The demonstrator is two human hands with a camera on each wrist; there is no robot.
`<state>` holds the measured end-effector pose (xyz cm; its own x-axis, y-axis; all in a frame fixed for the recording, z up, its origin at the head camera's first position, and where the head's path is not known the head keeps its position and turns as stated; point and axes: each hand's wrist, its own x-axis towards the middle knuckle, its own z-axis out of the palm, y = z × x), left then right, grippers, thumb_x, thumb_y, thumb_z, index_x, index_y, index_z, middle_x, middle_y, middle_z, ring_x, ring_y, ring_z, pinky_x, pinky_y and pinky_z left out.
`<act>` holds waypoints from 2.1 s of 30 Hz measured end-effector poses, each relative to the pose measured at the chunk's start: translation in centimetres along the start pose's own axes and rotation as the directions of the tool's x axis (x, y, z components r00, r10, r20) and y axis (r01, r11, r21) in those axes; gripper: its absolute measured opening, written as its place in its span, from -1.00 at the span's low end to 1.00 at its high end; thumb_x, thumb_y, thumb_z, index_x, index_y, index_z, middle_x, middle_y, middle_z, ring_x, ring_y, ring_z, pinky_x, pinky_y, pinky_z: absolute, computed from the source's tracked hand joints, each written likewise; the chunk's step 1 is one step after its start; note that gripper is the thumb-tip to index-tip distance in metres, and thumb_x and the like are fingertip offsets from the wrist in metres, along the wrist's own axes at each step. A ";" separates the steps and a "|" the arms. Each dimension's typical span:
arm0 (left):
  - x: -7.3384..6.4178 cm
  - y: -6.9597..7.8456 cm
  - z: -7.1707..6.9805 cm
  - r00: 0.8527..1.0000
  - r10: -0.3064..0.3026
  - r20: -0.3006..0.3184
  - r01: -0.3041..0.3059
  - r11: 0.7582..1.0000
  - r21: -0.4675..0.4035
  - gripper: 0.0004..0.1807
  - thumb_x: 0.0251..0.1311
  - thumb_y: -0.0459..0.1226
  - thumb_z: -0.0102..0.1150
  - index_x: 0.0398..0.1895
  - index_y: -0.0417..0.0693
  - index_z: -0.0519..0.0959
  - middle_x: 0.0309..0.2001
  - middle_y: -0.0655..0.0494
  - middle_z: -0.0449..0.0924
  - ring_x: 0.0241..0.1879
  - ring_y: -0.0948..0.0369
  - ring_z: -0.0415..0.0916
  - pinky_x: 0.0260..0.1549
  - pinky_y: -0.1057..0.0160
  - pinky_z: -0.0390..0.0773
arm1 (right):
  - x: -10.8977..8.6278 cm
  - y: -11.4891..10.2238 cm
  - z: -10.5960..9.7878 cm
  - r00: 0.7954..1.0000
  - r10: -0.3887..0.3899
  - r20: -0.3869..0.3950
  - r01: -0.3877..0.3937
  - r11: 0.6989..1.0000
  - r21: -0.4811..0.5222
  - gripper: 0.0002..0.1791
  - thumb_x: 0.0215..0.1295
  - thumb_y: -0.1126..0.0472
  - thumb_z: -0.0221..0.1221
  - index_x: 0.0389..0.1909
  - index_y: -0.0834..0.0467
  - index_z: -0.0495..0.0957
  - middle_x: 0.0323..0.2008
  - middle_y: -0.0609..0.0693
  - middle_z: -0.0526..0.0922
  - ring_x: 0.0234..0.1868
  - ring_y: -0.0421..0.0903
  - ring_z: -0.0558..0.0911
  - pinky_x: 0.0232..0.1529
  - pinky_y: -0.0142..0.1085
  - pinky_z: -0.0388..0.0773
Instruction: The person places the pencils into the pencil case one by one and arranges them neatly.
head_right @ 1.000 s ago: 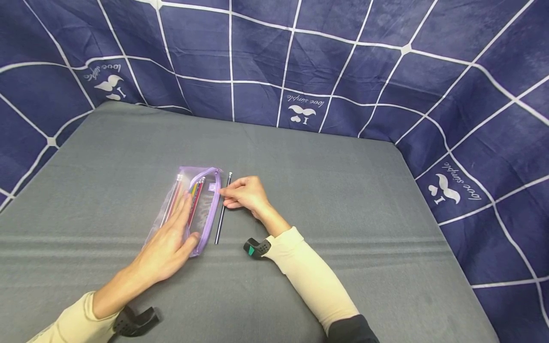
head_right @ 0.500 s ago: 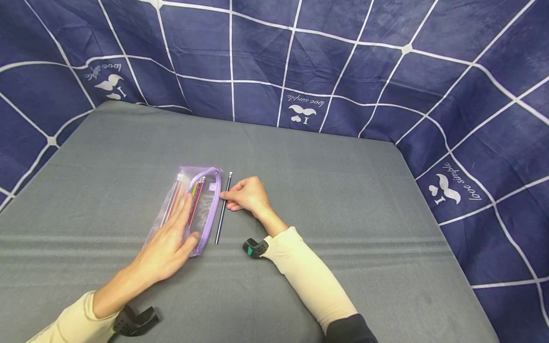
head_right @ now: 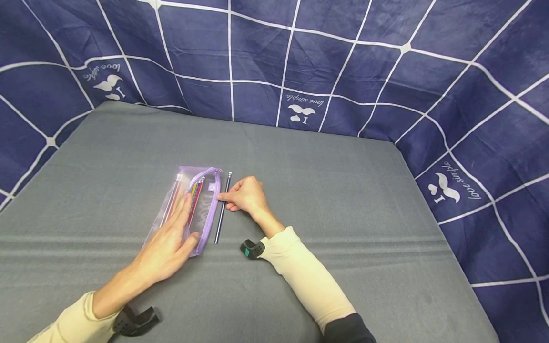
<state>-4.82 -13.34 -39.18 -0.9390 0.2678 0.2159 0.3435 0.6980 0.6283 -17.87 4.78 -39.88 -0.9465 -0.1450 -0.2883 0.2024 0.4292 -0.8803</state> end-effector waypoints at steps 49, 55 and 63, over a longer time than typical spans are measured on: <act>0.0 0.0 0.0 1.000 0.002 -0.002 -0.002 1.000 -0.019 -0.11 0.24 -0.35 0.08 0.54 -0.36 -0.15 0.55 -0.25 -0.25 0.51 -0.08 -0.14 0.43 -0.05 -0.02 | 0.5 0.0 -1.7 0.971 0.035 0.235 -0.121 0.924 0.362 -0.94 0.19 0.52 0.09 -0.39 0.38 0.53 -0.63 0.09 0.59 -0.63 -0.14 0.65 -0.55 -0.37 0.65; 0.0 -0.1 0.0 1.000 0.003 -0.007 -0.004 1.000 -0.017 -0.10 0.24 -0.35 0.09 0.54 -0.36 -0.16 0.56 -0.25 -0.26 0.51 -0.08 -0.14 0.44 -0.04 -0.02 | 0.4 -0.4 -1.4 0.973 0.016 0.230 -0.128 0.867 0.482 -0.89 0.22 0.53 0.05 -0.42 0.34 0.52 -0.63 0.09 0.61 -0.65 -0.16 0.65 -0.56 -0.39 0.64; 0.0 -0.1 -0.1 1.000 0.006 -0.006 -0.006 1.000 -0.011 -0.10 0.23 -0.34 0.09 0.53 -0.38 -0.15 0.55 -0.27 -0.25 0.51 -0.10 -0.14 0.43 -0.06 -0.02 | 0.3 -0.7 -0.2 0.987 -0.028 0.161 -0.069 0.821 0.567 -0.85 0.22 0.55 0.03 -0.44 0.31 0.52 -0.62 0.07 0.60 -0.64 -0.15 0.66 -0.55 -0.38 0.65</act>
<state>-4.86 -13.41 -39.17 -0.9369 0.2680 0.2245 0.3493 0.6892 0.6349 -18.39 4.67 -39.31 -0.8990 -0.2983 -0.3205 0.3741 -0.1430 -0.9163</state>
